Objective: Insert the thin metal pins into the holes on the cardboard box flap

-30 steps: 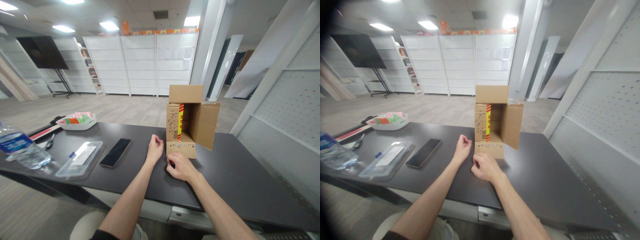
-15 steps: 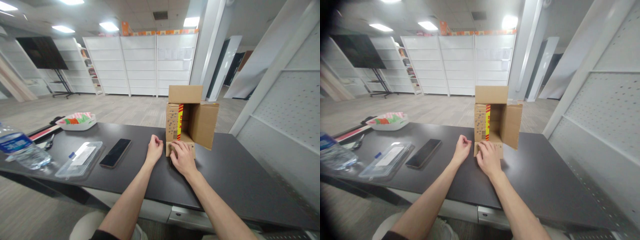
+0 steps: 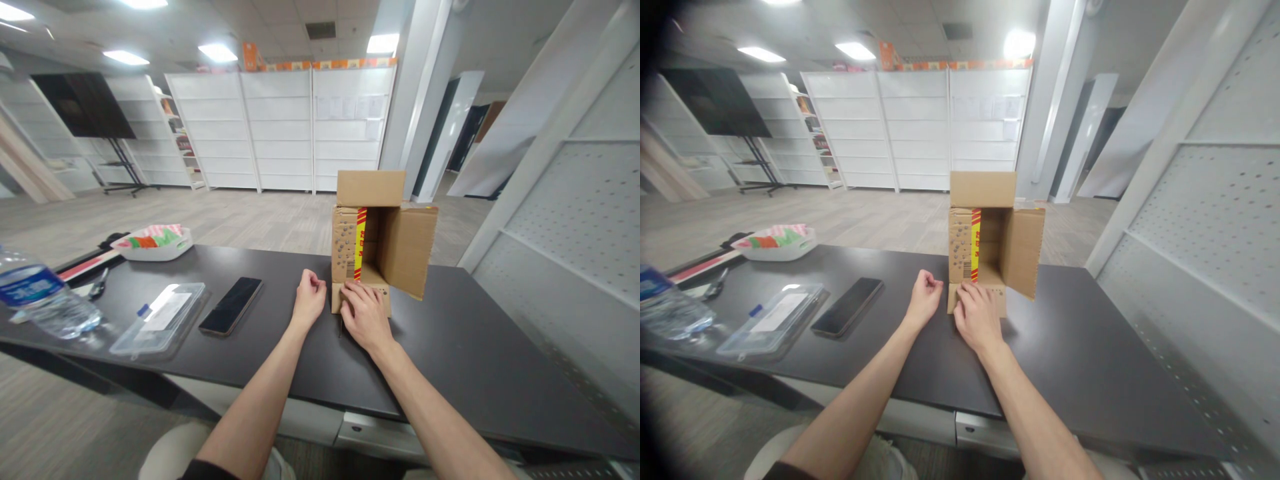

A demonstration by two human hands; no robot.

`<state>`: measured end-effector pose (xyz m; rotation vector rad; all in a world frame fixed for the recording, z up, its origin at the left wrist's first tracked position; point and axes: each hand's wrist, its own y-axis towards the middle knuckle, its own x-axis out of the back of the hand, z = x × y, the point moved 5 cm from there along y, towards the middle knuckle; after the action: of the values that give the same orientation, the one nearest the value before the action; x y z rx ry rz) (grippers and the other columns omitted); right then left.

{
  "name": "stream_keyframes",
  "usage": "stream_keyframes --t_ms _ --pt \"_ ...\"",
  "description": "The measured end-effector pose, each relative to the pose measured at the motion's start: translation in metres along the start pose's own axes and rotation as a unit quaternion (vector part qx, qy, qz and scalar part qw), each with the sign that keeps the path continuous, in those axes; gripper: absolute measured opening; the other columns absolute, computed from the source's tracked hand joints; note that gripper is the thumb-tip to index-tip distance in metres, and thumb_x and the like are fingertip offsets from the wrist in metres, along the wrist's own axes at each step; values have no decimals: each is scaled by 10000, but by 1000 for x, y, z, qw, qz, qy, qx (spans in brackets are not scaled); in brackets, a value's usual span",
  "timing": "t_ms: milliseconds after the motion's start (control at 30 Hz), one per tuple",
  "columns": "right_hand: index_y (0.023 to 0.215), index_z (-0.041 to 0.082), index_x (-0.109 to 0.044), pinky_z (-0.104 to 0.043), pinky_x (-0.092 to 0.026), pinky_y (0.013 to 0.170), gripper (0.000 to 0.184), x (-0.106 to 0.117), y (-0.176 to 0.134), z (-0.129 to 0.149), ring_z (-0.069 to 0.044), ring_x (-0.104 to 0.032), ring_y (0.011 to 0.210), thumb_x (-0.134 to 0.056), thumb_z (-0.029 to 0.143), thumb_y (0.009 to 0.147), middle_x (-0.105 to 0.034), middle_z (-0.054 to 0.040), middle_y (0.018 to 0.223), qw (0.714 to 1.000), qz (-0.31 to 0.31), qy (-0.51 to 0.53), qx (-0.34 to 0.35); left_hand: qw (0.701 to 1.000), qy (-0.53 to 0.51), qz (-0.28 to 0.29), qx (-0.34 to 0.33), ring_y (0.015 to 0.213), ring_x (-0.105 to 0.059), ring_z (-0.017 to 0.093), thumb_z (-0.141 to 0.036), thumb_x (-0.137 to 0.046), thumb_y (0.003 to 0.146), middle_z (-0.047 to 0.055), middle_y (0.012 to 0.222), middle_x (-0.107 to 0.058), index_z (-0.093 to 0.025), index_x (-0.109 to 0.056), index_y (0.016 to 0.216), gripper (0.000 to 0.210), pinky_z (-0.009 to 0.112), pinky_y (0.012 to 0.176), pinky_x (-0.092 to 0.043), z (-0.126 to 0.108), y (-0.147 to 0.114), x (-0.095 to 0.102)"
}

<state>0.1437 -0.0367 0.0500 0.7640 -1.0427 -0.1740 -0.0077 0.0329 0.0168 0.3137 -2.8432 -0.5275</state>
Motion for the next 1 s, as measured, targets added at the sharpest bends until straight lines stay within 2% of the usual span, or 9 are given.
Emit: stream_keyframes --t_ms 633,1000 --pt "914 209 -675 -388 -352 903 189 0 -1 -1 -234 -549 1009 -511 147 846 -674 -62 1036 1000 -11 -21 1 1000 17 4 -8 566 -362 82 -227 -522 798 -61 649 -421 -212 -339 789 184 210 571 -296 1 0 0" --pt "975 210 -615 -375 -312 854 192 -5 5 -5 -243 -494 955 -490 141 848 -619 -78 984 997 11 -78 -1 1000 5 7 3 567 -370 80 -212 -534 776 -61 651 -432 -210 -350 791 185 205 569 -291 0 0 0"
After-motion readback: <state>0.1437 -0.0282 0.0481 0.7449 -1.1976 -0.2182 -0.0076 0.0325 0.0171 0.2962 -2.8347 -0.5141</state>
